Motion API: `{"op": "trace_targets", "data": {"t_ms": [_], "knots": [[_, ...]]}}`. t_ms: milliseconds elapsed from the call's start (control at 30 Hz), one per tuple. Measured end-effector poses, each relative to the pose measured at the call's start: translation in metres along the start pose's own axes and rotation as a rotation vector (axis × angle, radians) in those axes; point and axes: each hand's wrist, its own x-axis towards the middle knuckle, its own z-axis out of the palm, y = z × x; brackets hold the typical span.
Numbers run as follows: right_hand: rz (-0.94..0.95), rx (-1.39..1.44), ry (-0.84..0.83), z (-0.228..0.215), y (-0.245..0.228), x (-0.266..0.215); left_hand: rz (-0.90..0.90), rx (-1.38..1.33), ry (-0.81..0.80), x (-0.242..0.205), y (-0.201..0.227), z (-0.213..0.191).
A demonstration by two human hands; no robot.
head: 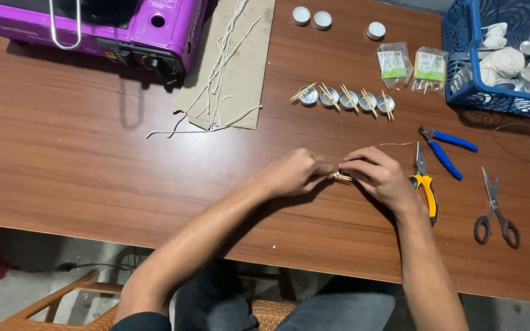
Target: Assembling candle wicks into metal bases using pliers to crimp the connection and scissors to trim the wicks to length.
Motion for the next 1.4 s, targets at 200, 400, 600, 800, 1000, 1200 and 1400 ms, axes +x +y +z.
{"op": "trace_targets", "data": {"t_ms": [200,400,600,800,1000,1200,1400], "knots": [[0.04,-0.119,-0.002,0.0,0.003,-0.005,-0.055,0.177,0.004,-0.01,-0.017,0.028],[0.13,-0.259,0.024,0.01,-0.004,-0.007,-0.122,0.33,0.11,-0.007,-0.012,0.034],[0.175,-0.159,0.132,0.022,-0.003,-0.006,-0.136,0.345,0.22,-0.011,-0.008,0.036],[0.173,-0.101,0.174,0.022,0.0,-0.008,-0.142,0.273,0.321,-0.008,-0.004,0.034],[0.167,-0.06,0.199,0.021,-0.011,-0.004,-0.157,0.148,0.377,-0.006,-0.003,0.033],[0.271,0.07,0.243,0.028,-0.008,-0.01,-0.172,-0.043,0.411,-0.003,0.007,0.015],[0.432,0.24,0.252,0.017,-0.014,-0.003,-0.171,-0.166,0.401,0.001,0.0,0.017]]}}
